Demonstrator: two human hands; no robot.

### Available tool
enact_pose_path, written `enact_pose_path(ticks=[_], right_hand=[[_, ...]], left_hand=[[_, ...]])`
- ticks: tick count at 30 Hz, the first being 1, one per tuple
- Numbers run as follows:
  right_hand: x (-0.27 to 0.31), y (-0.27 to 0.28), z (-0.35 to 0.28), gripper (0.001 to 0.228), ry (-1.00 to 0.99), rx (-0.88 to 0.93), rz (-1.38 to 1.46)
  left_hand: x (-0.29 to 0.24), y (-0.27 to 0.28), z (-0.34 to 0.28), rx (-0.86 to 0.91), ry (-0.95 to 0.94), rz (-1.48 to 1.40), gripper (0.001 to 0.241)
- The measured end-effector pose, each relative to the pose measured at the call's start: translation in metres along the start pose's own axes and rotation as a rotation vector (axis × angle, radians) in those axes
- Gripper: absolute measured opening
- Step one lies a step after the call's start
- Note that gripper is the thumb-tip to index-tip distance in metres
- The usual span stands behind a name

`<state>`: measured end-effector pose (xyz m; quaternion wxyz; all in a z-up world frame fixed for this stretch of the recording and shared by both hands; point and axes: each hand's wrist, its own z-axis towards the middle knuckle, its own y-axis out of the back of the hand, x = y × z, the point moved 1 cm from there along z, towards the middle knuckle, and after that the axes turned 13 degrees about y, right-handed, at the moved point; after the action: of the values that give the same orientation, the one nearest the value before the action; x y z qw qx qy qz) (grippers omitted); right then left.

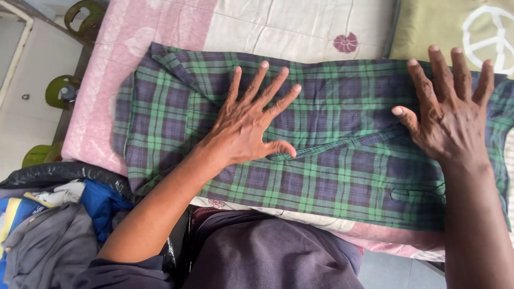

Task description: The person folds a green and purple plaid shirt on a bed. They smooth the fabric, fold the sleeves inward, fold the shirt in half vertically, and then fold it into a compact square.

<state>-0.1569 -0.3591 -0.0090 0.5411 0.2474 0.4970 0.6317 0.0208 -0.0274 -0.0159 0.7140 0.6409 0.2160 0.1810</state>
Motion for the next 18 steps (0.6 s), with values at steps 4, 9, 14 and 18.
enact_pose_path(ticks=[4, 9, 14, 18], right_hand=[[0.026, 0.012, 0.029, 0.071, 0.031, -0.012, 0.129], [0.064, 0.007, 0.100, 0.068, 0.216, 0.029, 0.062], [0.122, -0.041, 0.196, 0.074, 0.365, 0.066, 0.328], [0.160, -0.090, 0.238, 0.079, 0.332, -0.044, 0.294]], left_hand=[[0.061, 0.034, -0.002, 0.097, 0.244, -0.019, 0.072], [0.203, 0.030, -0.025, -0.119, 0.250, -0.349, 0.068], [0.206, 0.050, -0.013, -0.004, 0.259, -0.859, 0.052], [0.225, 0.026, 0.003, -0.041, 0.173, -0.712, 0.043]])
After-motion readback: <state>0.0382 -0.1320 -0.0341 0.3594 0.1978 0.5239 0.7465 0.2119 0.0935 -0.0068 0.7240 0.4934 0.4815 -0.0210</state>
